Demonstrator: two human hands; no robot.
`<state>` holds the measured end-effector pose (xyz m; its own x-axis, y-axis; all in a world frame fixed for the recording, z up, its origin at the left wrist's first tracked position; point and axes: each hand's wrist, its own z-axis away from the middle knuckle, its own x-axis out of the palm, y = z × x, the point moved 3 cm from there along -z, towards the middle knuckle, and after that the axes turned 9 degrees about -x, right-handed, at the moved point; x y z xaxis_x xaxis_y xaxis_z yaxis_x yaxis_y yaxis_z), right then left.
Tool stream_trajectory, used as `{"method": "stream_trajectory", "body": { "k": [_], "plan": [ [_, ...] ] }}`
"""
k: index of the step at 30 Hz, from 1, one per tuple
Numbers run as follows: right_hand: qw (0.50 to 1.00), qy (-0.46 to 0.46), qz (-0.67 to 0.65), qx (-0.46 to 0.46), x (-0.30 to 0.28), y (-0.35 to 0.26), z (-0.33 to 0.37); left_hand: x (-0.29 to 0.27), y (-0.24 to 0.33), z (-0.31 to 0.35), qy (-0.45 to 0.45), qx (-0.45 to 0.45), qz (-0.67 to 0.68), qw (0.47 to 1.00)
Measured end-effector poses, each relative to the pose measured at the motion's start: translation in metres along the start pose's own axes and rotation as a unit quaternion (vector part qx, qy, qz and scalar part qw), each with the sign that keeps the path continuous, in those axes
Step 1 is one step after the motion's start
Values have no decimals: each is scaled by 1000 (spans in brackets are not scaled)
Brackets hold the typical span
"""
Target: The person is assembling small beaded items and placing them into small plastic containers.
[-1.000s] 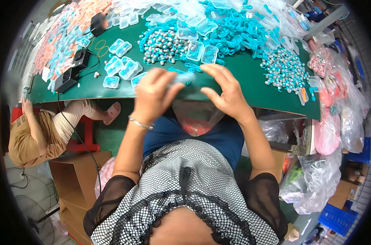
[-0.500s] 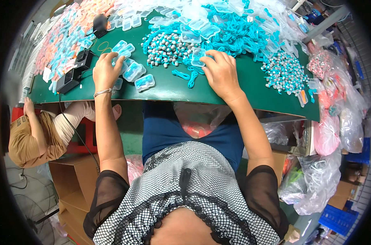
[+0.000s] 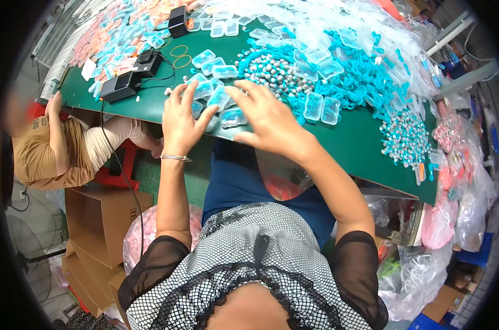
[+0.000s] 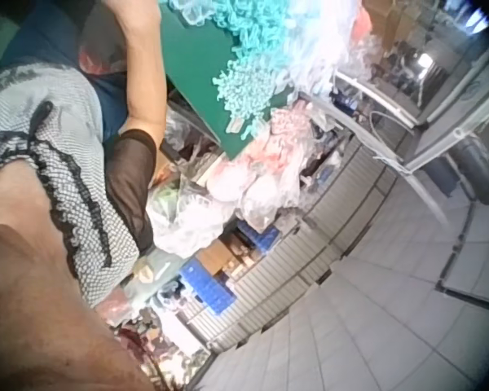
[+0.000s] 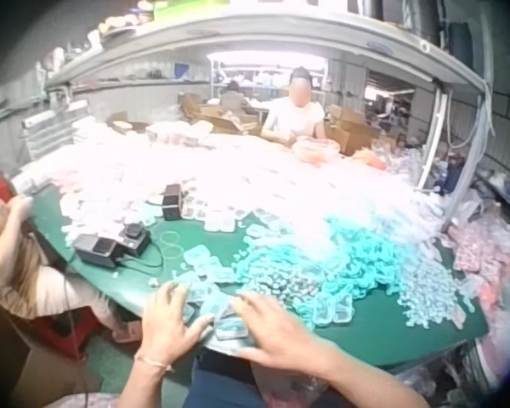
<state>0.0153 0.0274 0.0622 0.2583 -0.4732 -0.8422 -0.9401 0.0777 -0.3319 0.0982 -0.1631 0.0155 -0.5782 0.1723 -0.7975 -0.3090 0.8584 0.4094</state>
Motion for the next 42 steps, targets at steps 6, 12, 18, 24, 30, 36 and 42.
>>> {"method": "stream_trajectory", "body": {
  "k": [6, 12, 18, 24, 30, 36, 42],
  "plan": [
    [998, -66, 10, 8, 52, 17, -47, 3, -5, 5, -61, 19, 39, 997],
    [997, 69, 37, -11, 71, 18, -47, 13, -1, 1, -11, -14, 72, 997],
    [997, 49, 40, -38, 61, 35, -54, 19, 0, -9, -20, -43, 124, 991],
    [990, 101, -96, 8, 54, 42, -73, 27, 4, -18, -1, -118, 435, 893],
    [978, 70, -198, 14, 68, 41, -151, 11, -20, -68, -6, -213, 732, 647],
    [933, 96, -344, 55, 71, 49, -264, 4, -157, -190, -40, -250, 838, 484],
    [984, -27, -177, -8, 65, 100, -219, -46, -257, -269, 82, -336, 777, 526]
  ]
}}
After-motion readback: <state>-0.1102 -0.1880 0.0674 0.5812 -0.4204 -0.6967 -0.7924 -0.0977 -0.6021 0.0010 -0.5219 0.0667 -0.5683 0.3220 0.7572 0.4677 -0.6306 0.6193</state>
